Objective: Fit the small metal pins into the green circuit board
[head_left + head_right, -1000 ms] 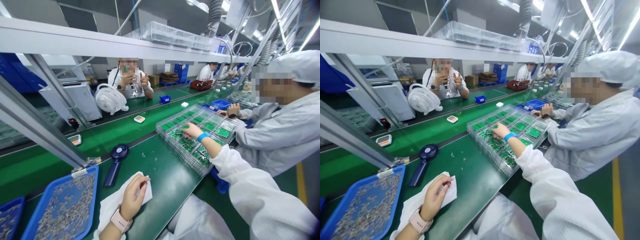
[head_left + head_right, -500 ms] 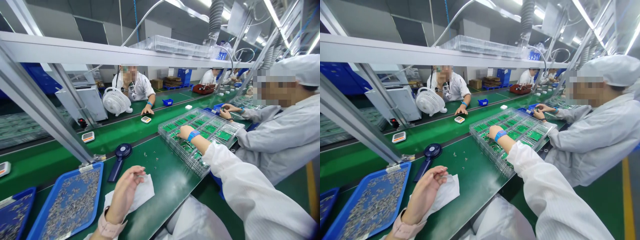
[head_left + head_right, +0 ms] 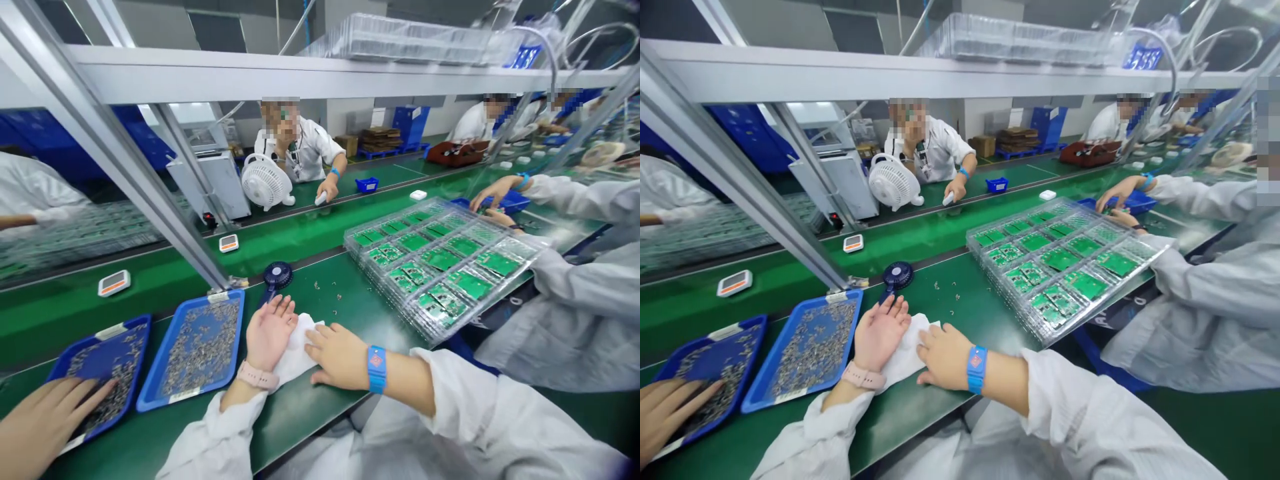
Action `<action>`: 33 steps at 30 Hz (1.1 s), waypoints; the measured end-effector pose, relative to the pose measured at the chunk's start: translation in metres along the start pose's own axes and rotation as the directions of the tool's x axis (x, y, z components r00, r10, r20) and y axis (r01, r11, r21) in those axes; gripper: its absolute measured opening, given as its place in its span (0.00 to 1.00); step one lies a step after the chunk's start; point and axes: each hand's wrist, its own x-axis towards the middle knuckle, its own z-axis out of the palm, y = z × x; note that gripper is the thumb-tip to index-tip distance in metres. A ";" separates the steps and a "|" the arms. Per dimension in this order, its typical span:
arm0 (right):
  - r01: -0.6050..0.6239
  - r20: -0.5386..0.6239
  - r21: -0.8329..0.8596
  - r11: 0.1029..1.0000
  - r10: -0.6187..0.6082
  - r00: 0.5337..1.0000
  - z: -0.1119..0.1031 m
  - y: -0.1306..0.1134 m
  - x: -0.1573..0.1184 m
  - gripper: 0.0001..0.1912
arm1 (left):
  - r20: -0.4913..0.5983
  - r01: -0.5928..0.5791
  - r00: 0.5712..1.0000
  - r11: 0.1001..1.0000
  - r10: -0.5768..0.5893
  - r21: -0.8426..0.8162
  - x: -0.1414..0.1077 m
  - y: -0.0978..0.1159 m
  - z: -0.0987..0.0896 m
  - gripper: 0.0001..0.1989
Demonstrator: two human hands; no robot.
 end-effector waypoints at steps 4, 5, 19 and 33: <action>-0.069 0.001 0.086 0.994 0.069 0.998 0.026 0.002 -0.016 0.38 | 0.072 -0.184 0.981 0.981 0.180 0.057 -0.014 0.030 0.011 0.12; -0.076 -0.009 0.098 0.992 0.077 0.997 0.028 0.002 -0.020 0.39 | 0.125 -0.286 0.954 0.950 0.271 0.125 -0.021 0.038 0.014 0.13; -0.096 0.018 0.687 0.720 0.115 0.993 -0.008 -0.006 -0.109 0.20 | 0.522 -0.580 0.772 -0.737 -0.362 0.347 -0.050 -0.041 -0.045 0.31; -0.648 0.210 0.416 0.638 0.626 0.751 0.092 0.032 -0.170 0.16 | 0.379 -0.348 0.924 -0.281 0.060 0.894 -0.081 -0.008 -0.010 0.30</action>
